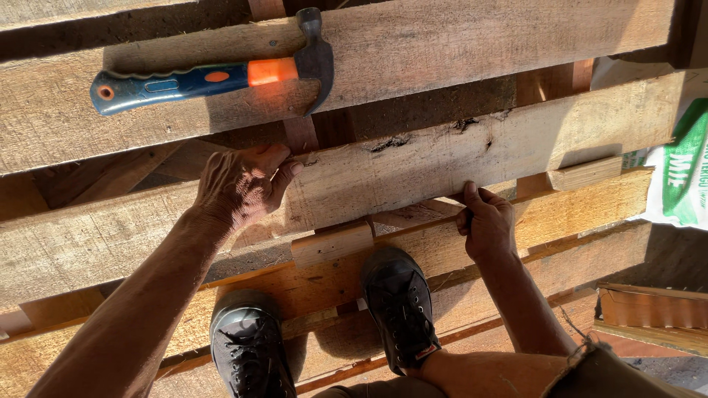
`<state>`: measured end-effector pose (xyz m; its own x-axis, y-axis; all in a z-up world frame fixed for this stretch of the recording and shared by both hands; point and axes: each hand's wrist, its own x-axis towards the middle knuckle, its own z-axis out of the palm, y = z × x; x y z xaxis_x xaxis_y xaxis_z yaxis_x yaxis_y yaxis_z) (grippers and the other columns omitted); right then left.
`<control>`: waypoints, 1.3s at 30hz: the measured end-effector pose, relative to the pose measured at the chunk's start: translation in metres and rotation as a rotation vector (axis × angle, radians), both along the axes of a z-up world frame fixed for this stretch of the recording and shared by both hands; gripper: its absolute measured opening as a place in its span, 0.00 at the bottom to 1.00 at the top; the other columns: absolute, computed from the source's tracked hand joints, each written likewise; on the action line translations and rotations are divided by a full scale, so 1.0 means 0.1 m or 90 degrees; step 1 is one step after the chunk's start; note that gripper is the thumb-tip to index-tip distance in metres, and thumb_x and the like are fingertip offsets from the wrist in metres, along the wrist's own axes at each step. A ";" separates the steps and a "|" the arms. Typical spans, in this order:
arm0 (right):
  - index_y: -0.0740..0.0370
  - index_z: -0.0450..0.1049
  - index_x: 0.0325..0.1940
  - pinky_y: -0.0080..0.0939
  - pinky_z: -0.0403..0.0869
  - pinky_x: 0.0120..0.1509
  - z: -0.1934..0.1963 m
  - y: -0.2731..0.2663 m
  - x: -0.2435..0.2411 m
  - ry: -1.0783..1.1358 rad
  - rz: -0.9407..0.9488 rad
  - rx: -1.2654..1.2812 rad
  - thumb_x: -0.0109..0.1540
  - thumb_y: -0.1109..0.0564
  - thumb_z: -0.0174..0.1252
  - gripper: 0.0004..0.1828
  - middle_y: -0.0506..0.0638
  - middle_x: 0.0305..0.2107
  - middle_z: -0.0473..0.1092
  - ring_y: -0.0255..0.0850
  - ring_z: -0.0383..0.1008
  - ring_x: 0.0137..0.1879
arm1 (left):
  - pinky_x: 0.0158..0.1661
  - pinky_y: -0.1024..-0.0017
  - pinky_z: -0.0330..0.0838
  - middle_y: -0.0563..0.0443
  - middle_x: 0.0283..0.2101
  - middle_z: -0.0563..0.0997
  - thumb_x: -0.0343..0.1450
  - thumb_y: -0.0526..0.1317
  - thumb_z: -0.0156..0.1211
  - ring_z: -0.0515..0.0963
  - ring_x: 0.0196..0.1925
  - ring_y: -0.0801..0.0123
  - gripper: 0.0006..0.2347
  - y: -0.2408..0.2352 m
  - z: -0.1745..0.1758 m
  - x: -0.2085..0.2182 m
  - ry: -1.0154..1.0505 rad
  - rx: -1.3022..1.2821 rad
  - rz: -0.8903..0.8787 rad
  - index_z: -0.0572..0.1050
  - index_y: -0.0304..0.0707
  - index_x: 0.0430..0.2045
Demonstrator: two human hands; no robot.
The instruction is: The person assembles a wooden pallet by positioning small wooden blocks and planks. They use a hammer to drive nails from a green bowl into the wood to secure the pieces together. The person repeatedly adjusts the wood and hammers nails to build the structure.
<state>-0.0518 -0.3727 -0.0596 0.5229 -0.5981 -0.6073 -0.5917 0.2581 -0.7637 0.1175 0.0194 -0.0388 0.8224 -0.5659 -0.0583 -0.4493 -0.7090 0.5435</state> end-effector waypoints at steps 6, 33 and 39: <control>0.72 0.77 0.45 0.35 0.66 0.18 -0.08 -0.04 -0.04 -0.005 -0.004 0.000 0.75 0.52 0.64 0.17 0.63 0.33 0.81 0.37 0.68 0.15 | 0.31 0.57 0.79 0.53 0.31 0.85 0.80 0.51 0.61 0.87 0.32 0.47 0.09 0.00 -0.03 -0.03 -0.004 -0.001 0.017 0.77 0.54 0.33; 0.70 0.77 0.44 0.34 0.72 0.18 -0.21 -0.09 -0.10 0.002 -0.005 -0.024 0.76 0.47 0.61 0.21 0.60 0.26 0.79 0.39 0.71 0.15 | 0.38 0.52 0.83 0.52 0.37 0.88 0.80 0.54 0.59 0.88 0.40 0.44 0.09 -0.02 0.08 -0.07 0.077 0.024 0.062 0.80 0.57 0.37; 0.68 0.78 0.45 0.35 0.71 0.16 -0.25 -0.13 -0.12 0.008 -0.002 -0.028 0.77 0.45 0.61 0.21 0.60 0.27 0.79 0.39 0.71 0.14 | 0.37 0.55 0.83 0.52 0.34 0.87 0.81 0.52 0.59 0.88 0.36 0.46 0.09 -0.04 0.08 -0.05 0.060 0.015 0.062 0.80 0.57 0.34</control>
<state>-0.0639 -0.3857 -0.0849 0.5139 -0.6258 -0.5868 -0.6007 0.2259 -0.7669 0.1122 0.0158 -0.0311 0.8633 -0.4816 -0.1511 -0.3256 -0.7601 0.5624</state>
